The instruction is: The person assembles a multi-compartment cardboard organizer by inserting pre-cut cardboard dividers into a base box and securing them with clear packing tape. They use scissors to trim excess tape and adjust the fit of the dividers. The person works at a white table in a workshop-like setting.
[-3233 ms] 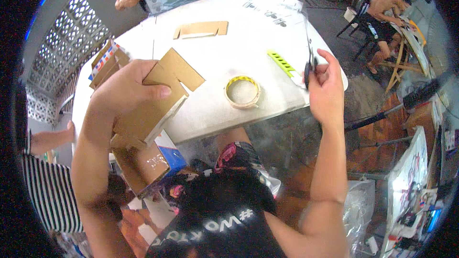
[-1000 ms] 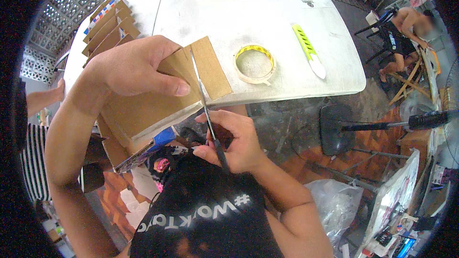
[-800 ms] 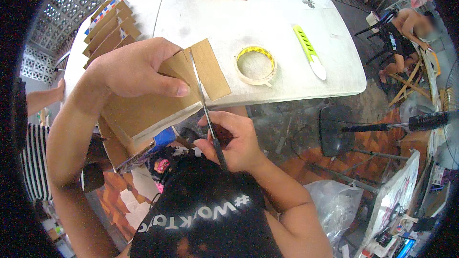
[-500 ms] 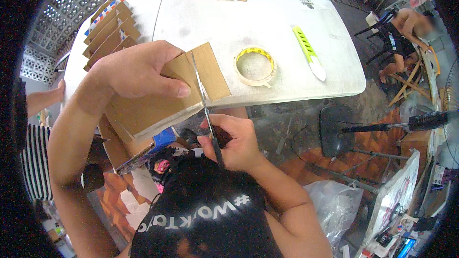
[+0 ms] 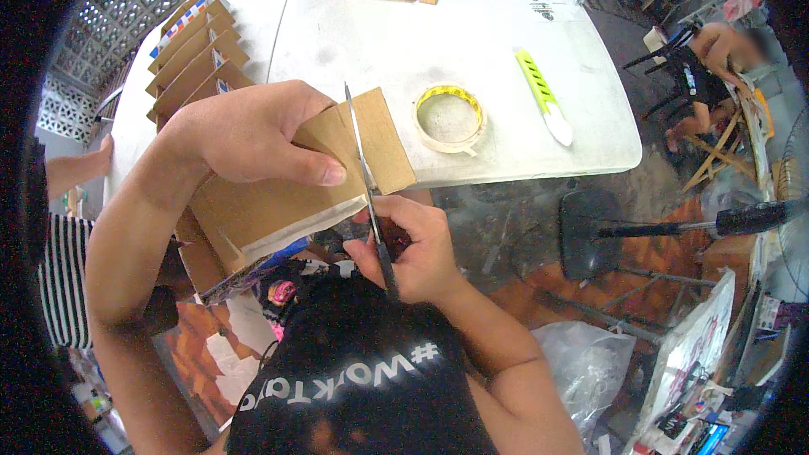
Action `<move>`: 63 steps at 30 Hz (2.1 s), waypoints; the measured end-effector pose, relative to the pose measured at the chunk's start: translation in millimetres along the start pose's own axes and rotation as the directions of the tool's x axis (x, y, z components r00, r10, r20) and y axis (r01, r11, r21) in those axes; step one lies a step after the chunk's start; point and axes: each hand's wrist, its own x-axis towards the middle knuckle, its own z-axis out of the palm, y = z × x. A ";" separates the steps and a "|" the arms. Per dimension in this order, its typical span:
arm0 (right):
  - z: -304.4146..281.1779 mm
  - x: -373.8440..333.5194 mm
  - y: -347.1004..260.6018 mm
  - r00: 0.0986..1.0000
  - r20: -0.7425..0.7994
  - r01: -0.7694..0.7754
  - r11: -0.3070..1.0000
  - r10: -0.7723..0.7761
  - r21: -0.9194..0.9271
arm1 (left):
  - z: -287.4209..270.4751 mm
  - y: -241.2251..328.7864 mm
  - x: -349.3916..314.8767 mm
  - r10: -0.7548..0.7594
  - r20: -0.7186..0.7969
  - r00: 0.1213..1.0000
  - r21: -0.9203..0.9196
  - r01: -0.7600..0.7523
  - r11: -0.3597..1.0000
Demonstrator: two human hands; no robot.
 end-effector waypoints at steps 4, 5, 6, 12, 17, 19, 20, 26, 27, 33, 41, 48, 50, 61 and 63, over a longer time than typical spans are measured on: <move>-0.9 -0.6 7.7 0.999 -0.006 0.041 0.998 -0.041 -0.044 | -1.5 -2.2 1.7 0.029 0.030 0.999 -0.049 -0.027 0.998; -1.3 0.1 8.2 0.999 0.001 0.040 0.998 -0.040 -0.055 | -2.3 -3.8 2.1 0.034 0.037 0.999 -0.057 -0.032 0.998; -2.2 0.2 5.7 0.999 0.012 -0.051 0.999 0.051 -0.012 | -2.9 -5.8 3.0 0.035 0.024 0.999 -0.045 -0.034 0.998; -2.2 13.0 -7.2 0.988 0.078 -0.143 0.975 0.132 0.169 | -3.5 -3.8 2.9 -0.005 -0.022 1.000 -0.006 0.005 1.000; -11.3 13.4 -1.5 0.981 0.162 -0.115 0.993 0.109 0.034 | -3.7 -9.3 2.7 0.029 0.017 0.999 -0.096 -0.027 0.995; -7.8 13.4 -1.8 0.973 0.171 -0.185 0.969 0.157 0.164 | -5.3 -8.8 0.7 0.027 -0.013 1.000 -0.113 -0.028 0.993; -5.7 13.1 -2.1 0.968 0.179 -0.217 0.949 0.177 0.229 | -6.7 -8.1 -1.2 0.023 -0.031 0.999 -0.120 -0.027 0.992; -13.7 1.2 6.0 0.917 0.314 -0.324 0.917 0.244 0.233 | -35.5 7.7 -28.1 -0.054 -0.311 0.949 -0.050 0.040 0.998; -16.9 0.9 1.7 0.898 0.319 -0.385 0.893 0.304 0.233 | -40.4 8.4 -31.2 -0.082 -0.310 0.947 0.004 0.087 0.996; -17.6 19.5 -14.8 0.910 0.353 -0.286 0.945 0.216 0.160 | -41.1 7.6 -31.7 -0.149 -0.193 0.970 0.125 0.175 0.977; -3.7 27.1 -14.1 0.913 0.330 -0.313 0.930 0.239 0.192 | -32.2 7.9 -35.4 -0.266 -0.173 0.948 0.171 0.295 0.940; -3.1 21.5 -9.2 0.920 0.311 -0.298 0.942 0.240 0.153 | -28.6 1.0 -31.8 -0.229 -0.151 0.962 0.193 0.256 0.947; -2.9 21.1 -9.8 0.916 0.304 -0.315 0.938 0.262 0.142 | -28.5 -2.5 -30.1 -0.228 -0.131 0.965 0.149 0.247 0.958; -11.6 29.0 -12.5 0.884 0.347 -0.406 0.884 0.314 0.234 | -35.0 -20.7 -19.2 -0.203 -0.076 0.976 -0.012 0.203 0.979; -24.6 33.7 -36.9 0.770 0.419 -0.587 0.791 0.481 0.171 | -34.2 -34.3 -19.1 -0.199 -0.072 0.977 -0.098 0.192 0.976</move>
